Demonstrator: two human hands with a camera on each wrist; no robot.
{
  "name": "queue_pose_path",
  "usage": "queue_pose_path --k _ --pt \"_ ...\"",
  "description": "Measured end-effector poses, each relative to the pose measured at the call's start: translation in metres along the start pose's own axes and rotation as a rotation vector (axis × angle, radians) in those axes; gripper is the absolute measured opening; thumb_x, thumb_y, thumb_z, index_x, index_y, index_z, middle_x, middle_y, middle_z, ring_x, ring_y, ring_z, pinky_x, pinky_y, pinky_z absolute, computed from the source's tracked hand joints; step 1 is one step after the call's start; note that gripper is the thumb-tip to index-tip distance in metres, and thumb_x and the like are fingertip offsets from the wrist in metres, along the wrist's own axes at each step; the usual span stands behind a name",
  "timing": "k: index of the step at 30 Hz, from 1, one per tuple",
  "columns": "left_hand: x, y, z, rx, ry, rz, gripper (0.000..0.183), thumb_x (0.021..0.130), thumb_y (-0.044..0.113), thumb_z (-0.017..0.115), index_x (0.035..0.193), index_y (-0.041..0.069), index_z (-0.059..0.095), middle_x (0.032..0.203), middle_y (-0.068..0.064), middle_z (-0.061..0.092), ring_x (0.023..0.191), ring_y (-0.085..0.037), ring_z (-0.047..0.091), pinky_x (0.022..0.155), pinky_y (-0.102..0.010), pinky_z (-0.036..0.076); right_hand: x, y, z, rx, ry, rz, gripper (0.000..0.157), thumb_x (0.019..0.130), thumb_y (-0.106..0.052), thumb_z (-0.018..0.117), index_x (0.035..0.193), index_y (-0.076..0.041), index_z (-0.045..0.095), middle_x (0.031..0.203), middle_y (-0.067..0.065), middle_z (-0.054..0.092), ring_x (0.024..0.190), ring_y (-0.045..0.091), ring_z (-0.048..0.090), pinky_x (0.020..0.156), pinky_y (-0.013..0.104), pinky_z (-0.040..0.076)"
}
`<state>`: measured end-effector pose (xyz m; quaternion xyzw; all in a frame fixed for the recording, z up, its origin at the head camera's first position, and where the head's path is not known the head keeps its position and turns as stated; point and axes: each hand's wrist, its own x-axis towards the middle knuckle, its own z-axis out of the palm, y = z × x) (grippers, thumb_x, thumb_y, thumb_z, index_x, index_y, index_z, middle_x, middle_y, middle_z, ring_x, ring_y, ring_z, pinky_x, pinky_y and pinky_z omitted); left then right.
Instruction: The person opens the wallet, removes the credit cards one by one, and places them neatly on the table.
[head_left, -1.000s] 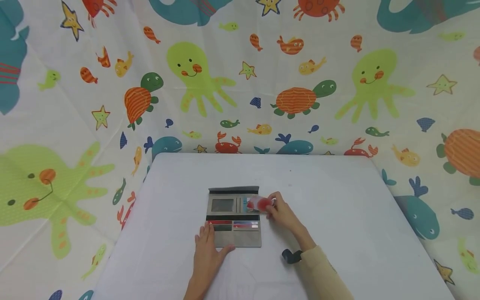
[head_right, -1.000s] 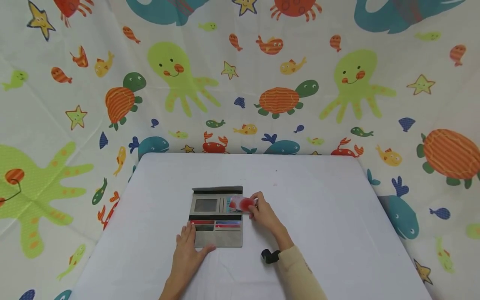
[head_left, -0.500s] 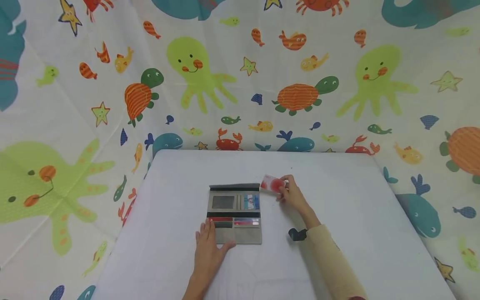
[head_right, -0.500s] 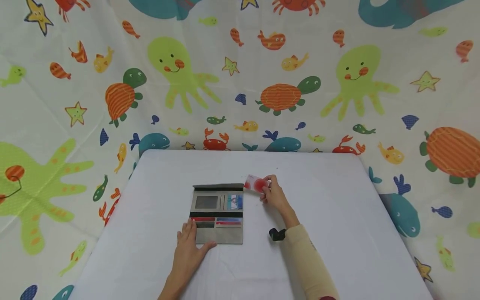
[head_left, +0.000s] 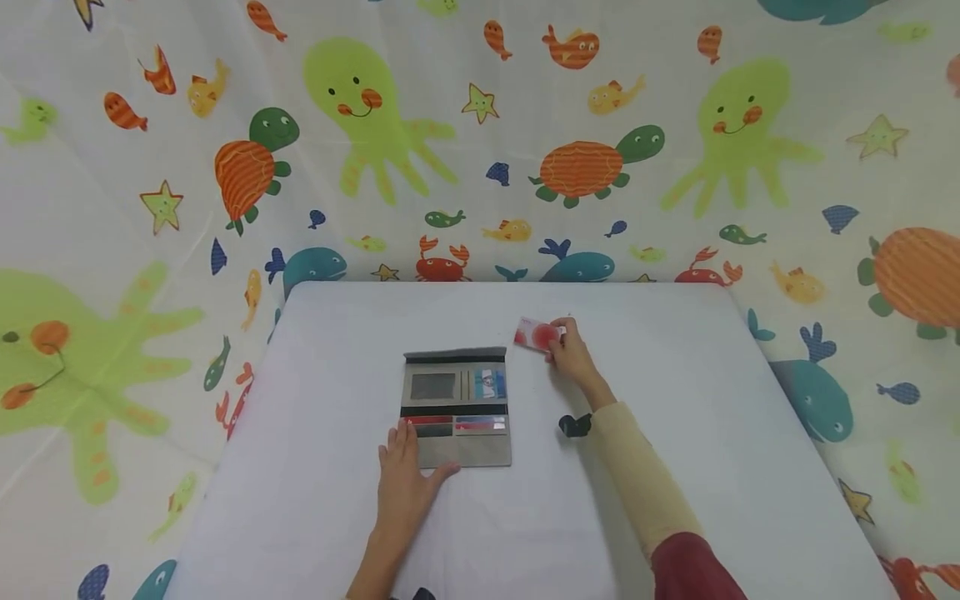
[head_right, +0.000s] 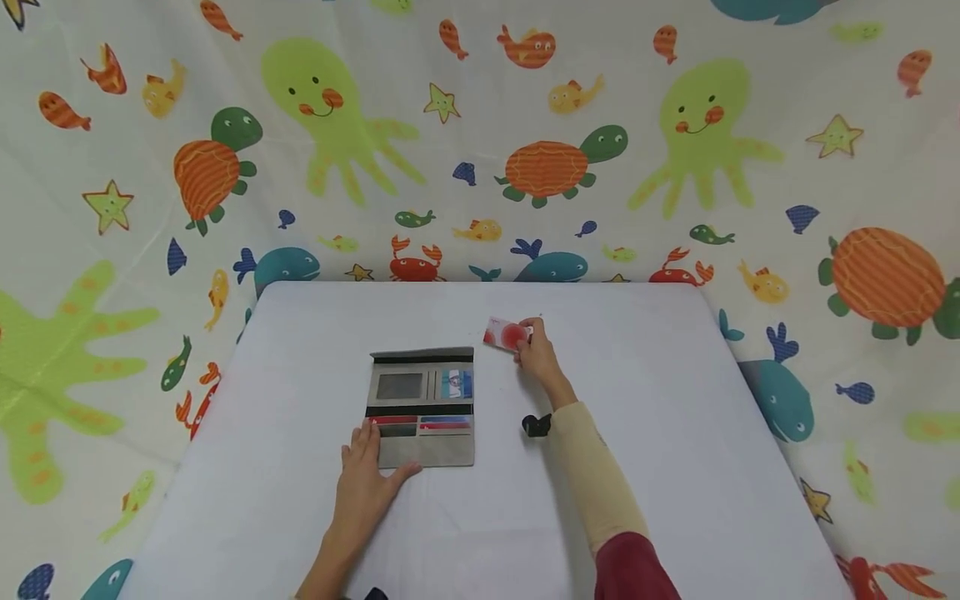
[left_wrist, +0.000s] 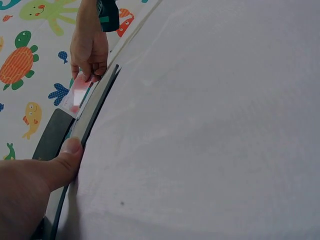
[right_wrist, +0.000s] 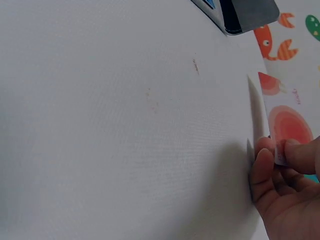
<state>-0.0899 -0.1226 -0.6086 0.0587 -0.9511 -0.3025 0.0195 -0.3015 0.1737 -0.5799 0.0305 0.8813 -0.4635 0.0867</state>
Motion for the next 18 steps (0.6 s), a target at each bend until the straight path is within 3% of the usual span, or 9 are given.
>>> queue_pose_path --k 6,14,18 --pt "0.003 0.001 0.0 0.006 -0.01 -0.007 0.107 0.078 0.055 0.08 0.152 -0.006 0.033 0.163 -0.023 0.026 0.152 -0.044 0.022 0.125 -0.062 0.017 0.014 -0.007 -0.001 -0.009 -0.006 0.047 0.043 0.104 -0.011 0.049 0.143 -0.016 0.032 0.113 0.017 0.055 0.086 0.023 0.059 0.074 0.025 0.054" --pt "0.008 0.002 -0.002 -0.02 -0.001 -0.004 0.106 0.078 0.053 0.08 0.153 -0.005 0.033 0.164 -0.022 0.025 0.153 -0.044 0.021 0.125 -0.063 0.015 0.027 -0.017 0.003 -0.009 0.009 0.058 0.045 0.103 -0.01 0.049 0.145 -0.015 0.033 0.111 0.017 0.056 0.085 0.024 0.058 0.072 0.026 0.052" --pt "0.006 0.001 0.0 -0.023 -0.013 -0.013 0.106 0.078 0.053 0.081 0.153 -0.004 0.033 0.164 -0.022 0.025 0.153 -0.043 0.021 0.125 -0.062 0.015 0.029 -0.018 0.004 -0.011 0.01 0.089 0.046 0.103 -0.009 0.049 0.146 -0.014 0.034 0.122 0.02 0.056 0.097 0.028 0.057 0.081 0.034 0.056"
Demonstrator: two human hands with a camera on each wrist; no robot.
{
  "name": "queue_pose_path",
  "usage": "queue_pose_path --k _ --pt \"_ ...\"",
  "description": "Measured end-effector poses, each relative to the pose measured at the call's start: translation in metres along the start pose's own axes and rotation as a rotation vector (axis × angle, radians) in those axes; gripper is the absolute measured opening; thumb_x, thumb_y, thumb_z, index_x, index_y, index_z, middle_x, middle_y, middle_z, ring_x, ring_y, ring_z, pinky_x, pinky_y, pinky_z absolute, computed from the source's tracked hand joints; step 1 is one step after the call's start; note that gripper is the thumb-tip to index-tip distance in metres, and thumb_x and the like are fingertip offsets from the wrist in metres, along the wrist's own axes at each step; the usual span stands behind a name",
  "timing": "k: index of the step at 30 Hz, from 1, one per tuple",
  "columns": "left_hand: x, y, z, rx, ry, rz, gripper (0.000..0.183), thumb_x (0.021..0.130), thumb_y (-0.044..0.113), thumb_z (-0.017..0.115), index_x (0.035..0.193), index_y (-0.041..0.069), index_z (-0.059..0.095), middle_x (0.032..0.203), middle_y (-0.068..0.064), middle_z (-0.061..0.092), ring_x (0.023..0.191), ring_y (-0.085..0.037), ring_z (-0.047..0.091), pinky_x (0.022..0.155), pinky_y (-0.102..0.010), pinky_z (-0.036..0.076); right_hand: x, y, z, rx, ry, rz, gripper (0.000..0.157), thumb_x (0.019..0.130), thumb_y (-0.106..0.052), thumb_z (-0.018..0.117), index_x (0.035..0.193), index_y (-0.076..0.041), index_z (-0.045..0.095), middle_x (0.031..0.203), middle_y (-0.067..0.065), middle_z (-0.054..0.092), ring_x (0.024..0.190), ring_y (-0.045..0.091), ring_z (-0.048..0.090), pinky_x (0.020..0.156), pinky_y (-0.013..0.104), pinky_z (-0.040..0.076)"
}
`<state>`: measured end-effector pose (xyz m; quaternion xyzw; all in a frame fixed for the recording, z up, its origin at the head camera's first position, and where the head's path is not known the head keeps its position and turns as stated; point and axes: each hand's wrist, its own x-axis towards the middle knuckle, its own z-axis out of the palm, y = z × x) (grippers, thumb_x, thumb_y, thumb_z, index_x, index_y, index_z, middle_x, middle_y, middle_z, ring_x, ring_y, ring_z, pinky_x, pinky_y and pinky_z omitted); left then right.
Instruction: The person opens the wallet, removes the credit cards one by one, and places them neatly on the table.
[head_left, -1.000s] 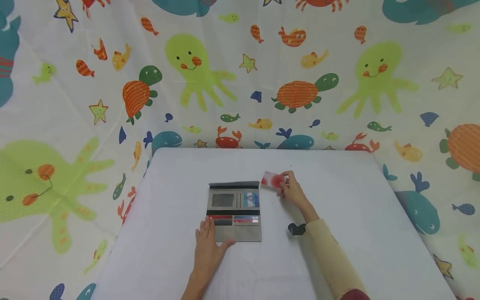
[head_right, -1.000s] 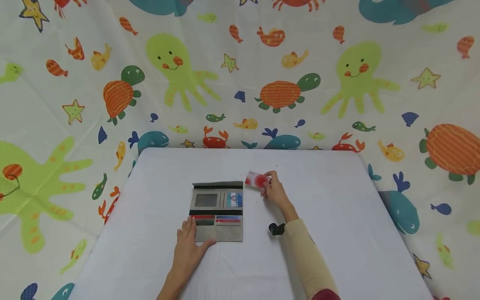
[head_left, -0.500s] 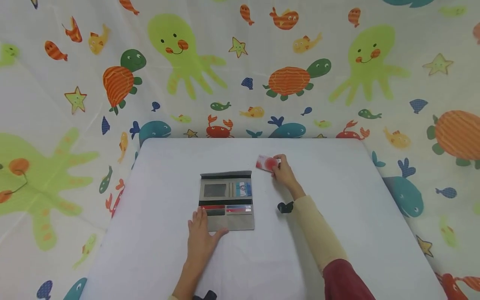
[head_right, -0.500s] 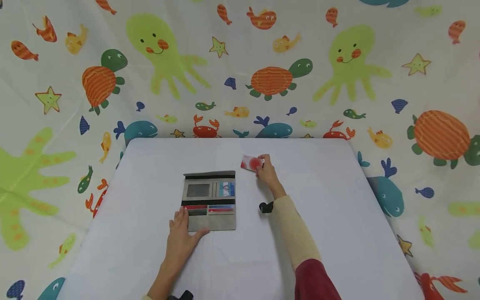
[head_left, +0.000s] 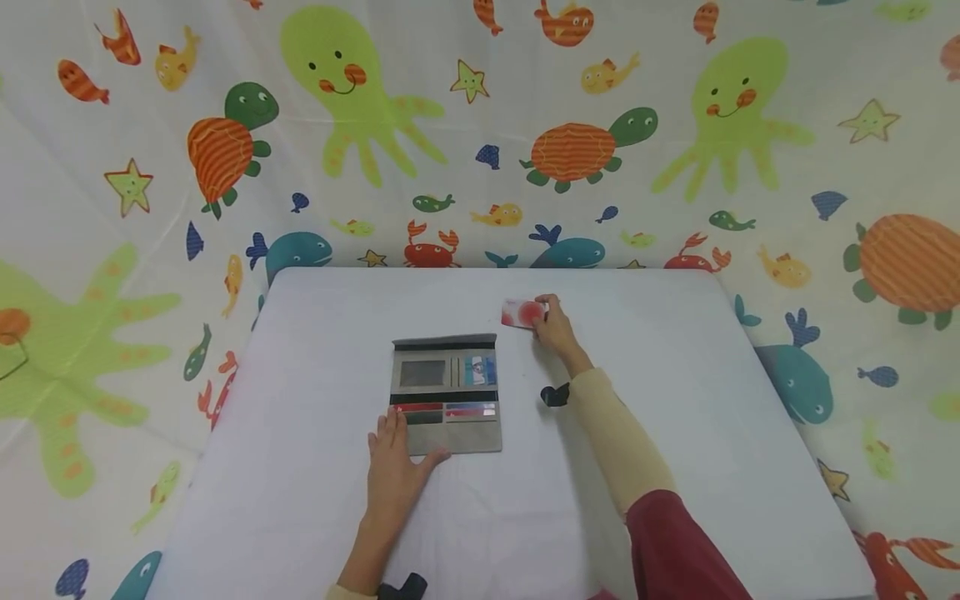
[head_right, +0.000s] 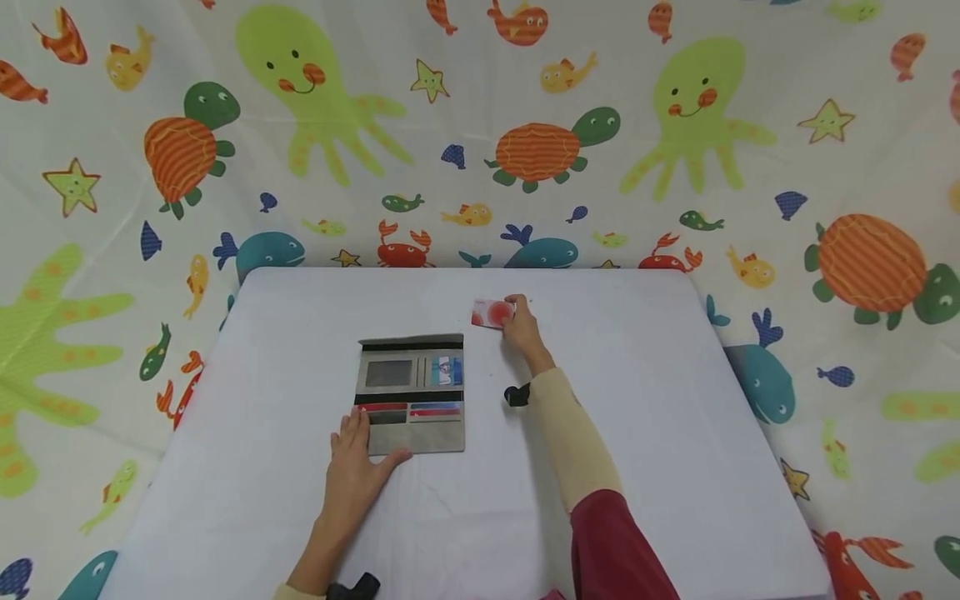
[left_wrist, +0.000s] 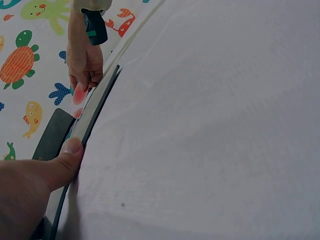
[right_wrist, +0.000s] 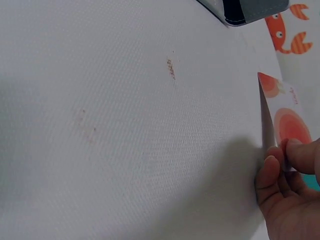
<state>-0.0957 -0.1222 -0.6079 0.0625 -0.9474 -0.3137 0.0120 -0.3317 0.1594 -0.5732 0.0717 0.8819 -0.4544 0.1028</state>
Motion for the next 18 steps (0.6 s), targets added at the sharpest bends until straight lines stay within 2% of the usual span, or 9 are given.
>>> queue_pose_path --k 3,6,8,12,18 --pt "0.0 0.0 0.0 -0.003 0.005 0.002 0.106 0.077 0.053 0.081 0.152 -0.005 0.034 0.164 -0.022 0.025 0.153 -0.044 0.021 0.125 -0.063 0.015 0.002 -0.003 0.001 -0.003 0.013 0.014 0.048 0.103 -0.009 0.049 0.148 -0.013 0.032 0.133 0.022 0.053 0.112 0.032 0.054 0.1 0.043 0.054" --pt "0.0 -0.001 -0.001 -0.003 0.005 -0.001 0.106 0.077 0.053 0.081 0.152 -0.005 0.034 0.164 -0.022 0.025 0.153 -0.043 0.021 0.125 -0.062 0.015 0.005 -0.004 0.003 -0.005 0.046 0.029 0.051 0.103 -0.01 0.05 0.149 -0.007 0.029 0.142 0.025 0.049 0.126 0.035 0.05 0.115 0.049 0.044" --pt "0.0 -0.001 -0.002 -0.004 0.0 -0.005 0.106 0.078 0.053 0.081 0.153 -0.004 0.033 0.165 -0.021 0.024 0.153 -0.042 0.02 0.125 -0.061 0.014 0.007 -0.004 0.005 -0.02 0.074 0.046 0.051 0.103 -0.012 0.051 0.148 -0.003 0.03 0.146 0.026 0.047 0.135 0.037 0.047 0.12 0.05 0.038" --pt "0.0 -0.001 -0.002 -0.016 0.004 -0.006 0.106 0.077 0.053 0.082 0.153 -0.004 0.034 0.164 -0.021 0.025 0.153 -0.042 0.021 0.125 -0.062 0.015 0.012 -0.004 0.007 -0.075 0.114 0.072 0.047 0.103 -0.016 0.053 0.143 0.003 0.038 0.145 0.027 0.049 0.14 0.037 0.046 0.12 0.048 0.038" --pt "0.0 -0.002 -0.002 -0.012 -0.026 -0.026 0.108 0.078 0.056 0.08 0.155 -0.002 0.031 0.166 -0.018 0.022 0.155 -0.04 0.018 0.126 -0.06 0.013 0.016 -0.005 0.008 -0.09 0.132 0.075 0.042 0.104 -0.019 0.054 0.139 0.001 0.044 0.143 0.024 0.052 0.138 0.036 0.048 0.119 0.048 0.04"
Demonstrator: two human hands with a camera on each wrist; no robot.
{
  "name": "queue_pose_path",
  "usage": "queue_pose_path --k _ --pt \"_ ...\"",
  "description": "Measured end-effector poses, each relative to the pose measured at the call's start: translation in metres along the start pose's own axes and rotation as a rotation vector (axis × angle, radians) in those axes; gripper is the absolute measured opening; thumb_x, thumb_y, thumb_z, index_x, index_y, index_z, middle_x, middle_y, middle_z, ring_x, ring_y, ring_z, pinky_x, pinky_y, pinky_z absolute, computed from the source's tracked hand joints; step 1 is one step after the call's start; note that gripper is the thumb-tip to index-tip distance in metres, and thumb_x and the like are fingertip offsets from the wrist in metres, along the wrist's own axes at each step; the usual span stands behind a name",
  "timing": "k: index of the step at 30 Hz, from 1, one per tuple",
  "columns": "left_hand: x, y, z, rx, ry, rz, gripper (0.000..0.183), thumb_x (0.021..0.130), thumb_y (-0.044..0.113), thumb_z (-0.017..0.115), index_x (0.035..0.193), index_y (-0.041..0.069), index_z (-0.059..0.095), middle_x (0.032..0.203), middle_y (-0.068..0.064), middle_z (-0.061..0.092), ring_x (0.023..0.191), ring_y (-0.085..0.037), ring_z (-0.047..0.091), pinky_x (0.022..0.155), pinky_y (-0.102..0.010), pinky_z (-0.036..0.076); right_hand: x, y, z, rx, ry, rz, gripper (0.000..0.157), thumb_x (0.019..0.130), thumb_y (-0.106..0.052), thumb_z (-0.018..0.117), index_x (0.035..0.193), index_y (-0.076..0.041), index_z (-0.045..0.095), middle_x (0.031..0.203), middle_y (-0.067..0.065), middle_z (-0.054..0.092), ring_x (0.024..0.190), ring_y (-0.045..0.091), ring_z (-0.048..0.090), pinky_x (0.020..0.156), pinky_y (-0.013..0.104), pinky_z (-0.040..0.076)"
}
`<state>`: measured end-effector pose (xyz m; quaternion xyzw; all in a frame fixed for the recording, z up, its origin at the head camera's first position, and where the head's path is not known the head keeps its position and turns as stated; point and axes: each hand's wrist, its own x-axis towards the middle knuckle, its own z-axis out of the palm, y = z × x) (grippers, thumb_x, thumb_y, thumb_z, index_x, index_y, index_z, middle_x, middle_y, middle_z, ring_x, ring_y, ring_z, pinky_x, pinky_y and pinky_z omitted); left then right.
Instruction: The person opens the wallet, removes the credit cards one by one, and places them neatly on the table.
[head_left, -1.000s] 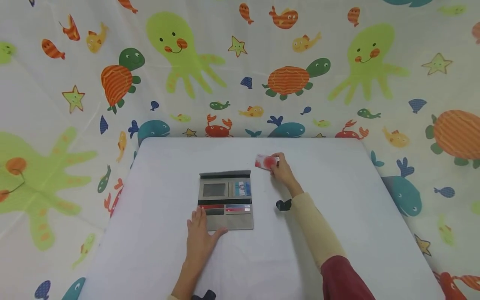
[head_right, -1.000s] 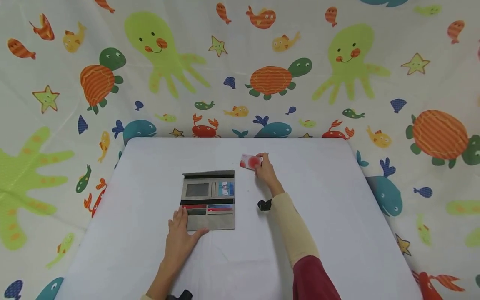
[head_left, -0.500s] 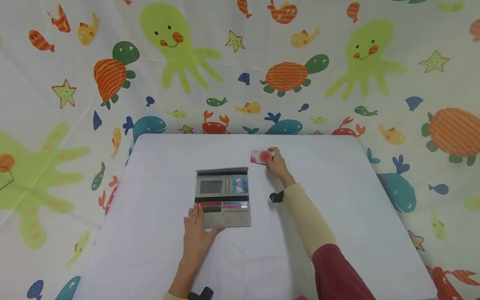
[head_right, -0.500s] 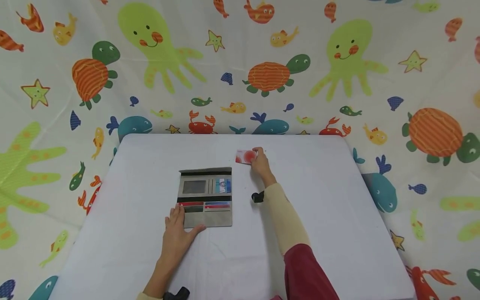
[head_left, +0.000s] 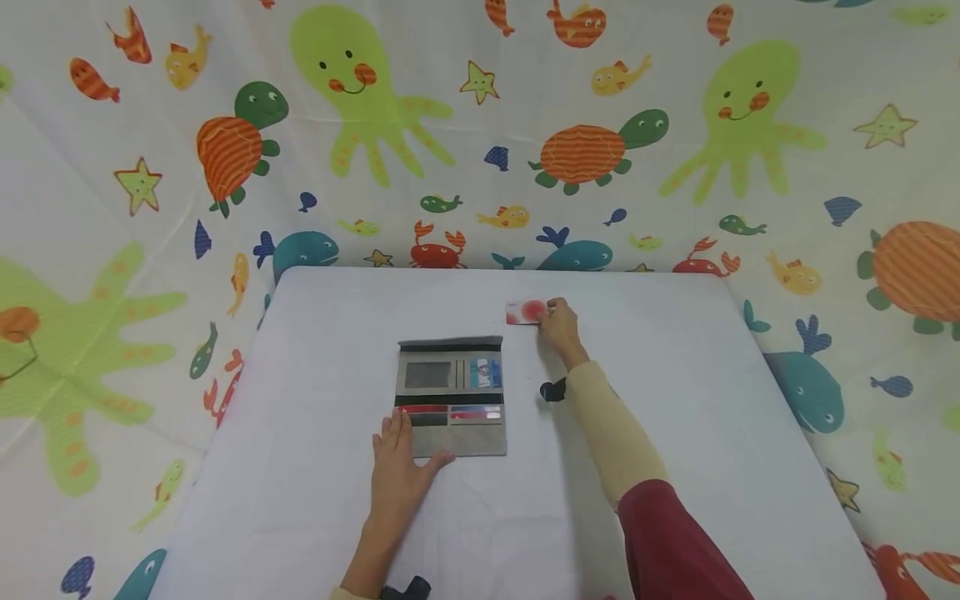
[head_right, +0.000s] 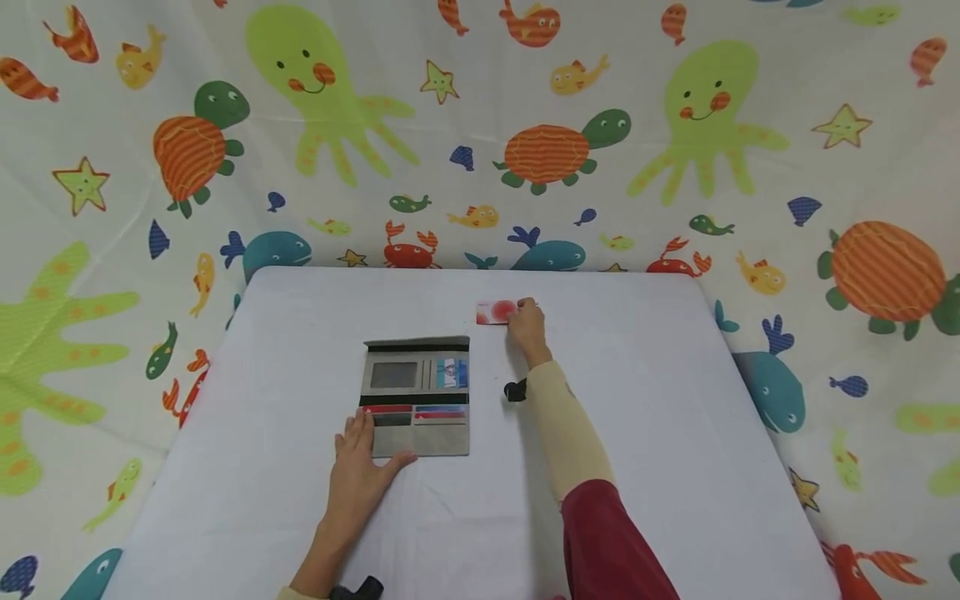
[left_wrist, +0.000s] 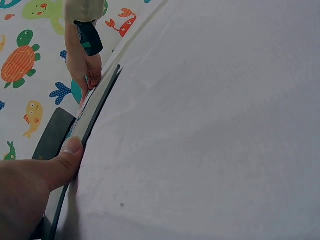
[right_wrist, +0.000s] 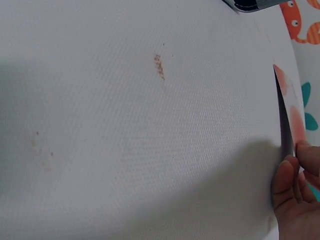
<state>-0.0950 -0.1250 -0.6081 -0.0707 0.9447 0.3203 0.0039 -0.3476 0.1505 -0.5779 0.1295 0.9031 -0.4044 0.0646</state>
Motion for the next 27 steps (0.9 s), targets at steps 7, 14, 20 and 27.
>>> queue_pose_path --k 7,14,20,27 --pt "-0.001 0.0 -0.002 0.001 -0.028 -0.025 0.109 0.079 0.057 0.078 0.156 0.0 0.027 0.168 -0.017 0.018 0.156 -0.039 0.014 0.127 -0.059 0.011 0.004 -0.002 0.001 -0.07 0.007 -0.065 0.041 0.104 -0.018 0.052 0.137 0.003 0.046 0.14 0.026 0.053 0.138 0.038 0.047 0.119 0.048 0.039" --pt "0.002 -0.001 0.002 0.0 -0.016 -0.013 0.108 0.079 0.056 0.079 0.156 -0.001 0.029 0.167 -0.017 0.02 0.156 -0.038 0.016 0.127 -0.059 0.011 0.011 0.001 0.002 -0.124 0.005 -0.067 0.04 0.104 -0.02 0.052 0.137 0.002 0.046 0.135 0.024 0.055 0.13 0.036 0.051 0.115 0.048 0.043" --pt "0.002 0.001 0.001 -0.001 0.019 0.001 0.108 0.076 0.053 0.082 0.154 -0.003 0.033 0.165 -0.02 0.025 0.154 -0.042 0.02 0.125 -0.061 0.015 0.012 -0.002 0.003 -0.144 0.006 -0.071 0.04 0.104 -0.02 0.052 0.138 0.002 0.047 0.134 0.023 0.056 0.127 0.036 0.051 0.115 0.048 0.044" --pt "0.002 0.001 0.002 0.005 -0.014 -0.024 0.108 0.078 0.057 0.079 0.156 -0.001 0.029 0.167 -0.017 0.021 0.155 -0.039 0.016 0.127 -0.059 0.011 0.014 -0.002 0.005 -0.169 0.004 -0.034 0.04 0.105 -0.022 0.052 0.137 0.001 0.049 0.132 0.022 0.057 0.125 0.035 0.052 0.113 0.048 0.046"
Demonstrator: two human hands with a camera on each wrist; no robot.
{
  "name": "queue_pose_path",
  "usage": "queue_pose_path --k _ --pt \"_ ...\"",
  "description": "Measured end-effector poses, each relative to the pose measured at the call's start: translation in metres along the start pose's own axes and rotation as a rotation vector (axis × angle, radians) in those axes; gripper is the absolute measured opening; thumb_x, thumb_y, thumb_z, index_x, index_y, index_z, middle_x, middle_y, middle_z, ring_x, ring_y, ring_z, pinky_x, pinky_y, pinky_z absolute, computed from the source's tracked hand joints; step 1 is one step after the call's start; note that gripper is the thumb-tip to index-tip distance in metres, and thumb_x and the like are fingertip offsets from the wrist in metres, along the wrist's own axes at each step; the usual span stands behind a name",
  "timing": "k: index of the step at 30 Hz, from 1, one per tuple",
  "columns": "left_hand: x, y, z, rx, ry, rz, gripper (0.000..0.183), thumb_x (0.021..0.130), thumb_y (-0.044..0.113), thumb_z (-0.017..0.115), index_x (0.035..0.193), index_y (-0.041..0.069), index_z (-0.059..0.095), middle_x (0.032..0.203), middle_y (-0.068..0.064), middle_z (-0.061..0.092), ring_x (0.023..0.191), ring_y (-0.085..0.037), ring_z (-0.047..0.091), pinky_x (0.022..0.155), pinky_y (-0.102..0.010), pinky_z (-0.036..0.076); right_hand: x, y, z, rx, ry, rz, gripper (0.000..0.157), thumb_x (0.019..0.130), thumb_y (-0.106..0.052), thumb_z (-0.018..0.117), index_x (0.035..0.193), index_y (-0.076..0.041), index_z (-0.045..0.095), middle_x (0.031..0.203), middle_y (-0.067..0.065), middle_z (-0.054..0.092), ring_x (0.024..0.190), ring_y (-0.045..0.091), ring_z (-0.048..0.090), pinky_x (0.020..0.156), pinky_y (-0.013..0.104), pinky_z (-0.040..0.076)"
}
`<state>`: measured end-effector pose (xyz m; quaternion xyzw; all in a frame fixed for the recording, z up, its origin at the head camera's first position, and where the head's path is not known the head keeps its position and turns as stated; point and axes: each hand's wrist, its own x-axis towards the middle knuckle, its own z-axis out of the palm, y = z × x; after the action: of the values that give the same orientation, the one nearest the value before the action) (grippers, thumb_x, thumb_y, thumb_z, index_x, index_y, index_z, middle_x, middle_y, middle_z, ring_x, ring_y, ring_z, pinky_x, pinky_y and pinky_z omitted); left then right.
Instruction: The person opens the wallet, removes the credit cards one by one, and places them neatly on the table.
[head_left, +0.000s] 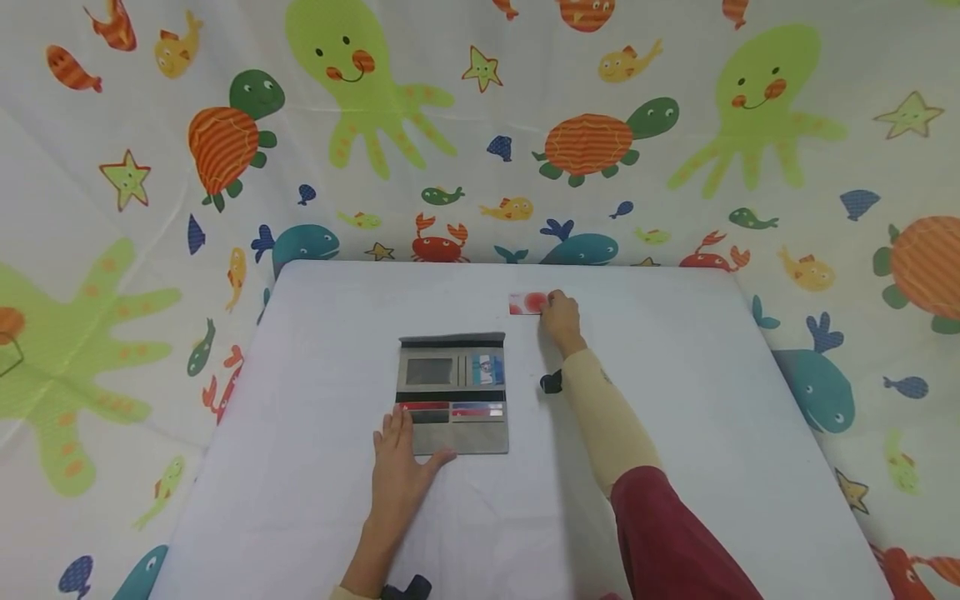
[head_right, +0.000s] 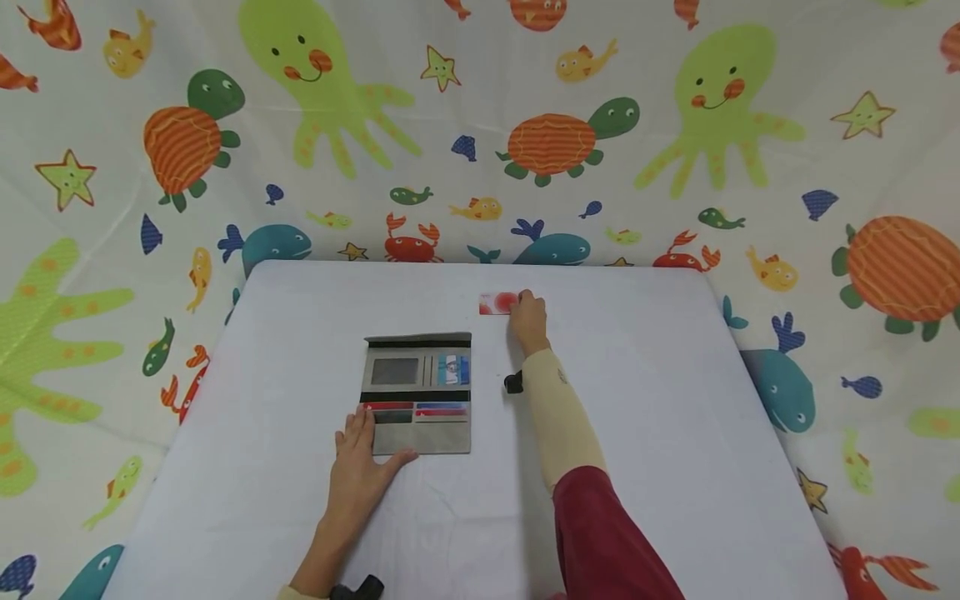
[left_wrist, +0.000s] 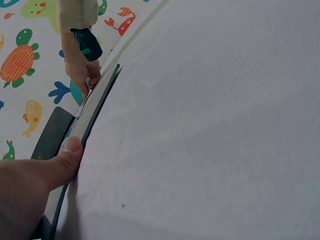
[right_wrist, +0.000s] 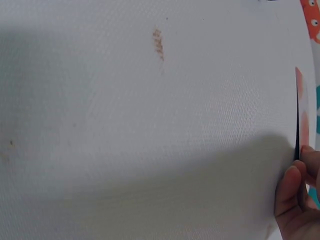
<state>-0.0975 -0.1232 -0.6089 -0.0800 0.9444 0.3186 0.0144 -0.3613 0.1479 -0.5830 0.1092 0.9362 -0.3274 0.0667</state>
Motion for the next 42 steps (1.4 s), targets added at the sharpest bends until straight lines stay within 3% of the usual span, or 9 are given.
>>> queue_pose_path --k 12,18,23,33,42 --pt "-0.002 -0.001 0.002 -0.009 0.045 0.022 0.107 0.076 0.054 0.082 0.153 -0.002 0.034 0.165 -0.018 0.026 0.154 -0.041 0.021 0.126 -0.06 0.014 -0.005 0.0 0.001 -0.03 0.014 -0.02 0.039 0.106 -0.023 0.048 0.135 0.003 0.049 0.13 0.024 0.055 0.123 0.036 0.053 0.112 0.047 0.046" --pt "-0.001 -0.001 0.003 0.003 0.045 0.024 0.107 0.076 0.055 0.082 0.153 -0.002 0.035 0.165 -0.018 0.026 0.154 -0.041 0.021 0.126 -0.06 0.015 -0.012 0.001 0.001 0.061 0.01 -0.009 0.049 0.107 -0.032 0.043 0.144 0.0 0.039 0.139 0.023 0.048 0.128 0.035 0.048 0.117 0.05 0.042" --pt "0.0 0.0 0.002 0.005 0.042 0.021 0.107 0.076 0.054 0.082 0.153 -0.002 0.034 0.165 -0.018 0.026 0.154 -0.041 0.021 0.126 -0.06 0.015 -0.02 0.001 -0.001 0.122 0.024 -0.051 0.045 0.106 -0.029 0.045 0.14 0.001 0.041 0.13 0.022 0.05 0.117 0.035 0.05 0.109 0.049 0.048" --pt "-0.001 0.0 -0.001 0.01 0.03 0.021 0.106 0.077 0.055 0.08 0.154 -0.002 0.033 0.165 -0.018 0.025 0.154 -0.04 0.02 0.127 -0.059 0.014 -0.048 0.006 -0.001 0.144 0.05 -0.13 0.039 0.102 -0.026 0.054 0.129 0.002 0.049 0.111 0.018 0.056 0.098 0.029 0.054 0.086 0.039 0.054" --pt "-0.002 0.0 0.0 0.01 0.03 0.025 0.106 0.078 0.055 0.08 0.154 -0.002 0.032 0.166 -0.018 0.024 0.154 -0.04 0.02 0.126 -0.059 0.013 -0.086 0.012 0.006 0.176 0.025 -0.186 0.034 0.1 -0.029 0.06 0.122 -0.003 0.054 0.105 0.014 0.059 0.093 0.027 0.057 0.082 0.035 0.057"
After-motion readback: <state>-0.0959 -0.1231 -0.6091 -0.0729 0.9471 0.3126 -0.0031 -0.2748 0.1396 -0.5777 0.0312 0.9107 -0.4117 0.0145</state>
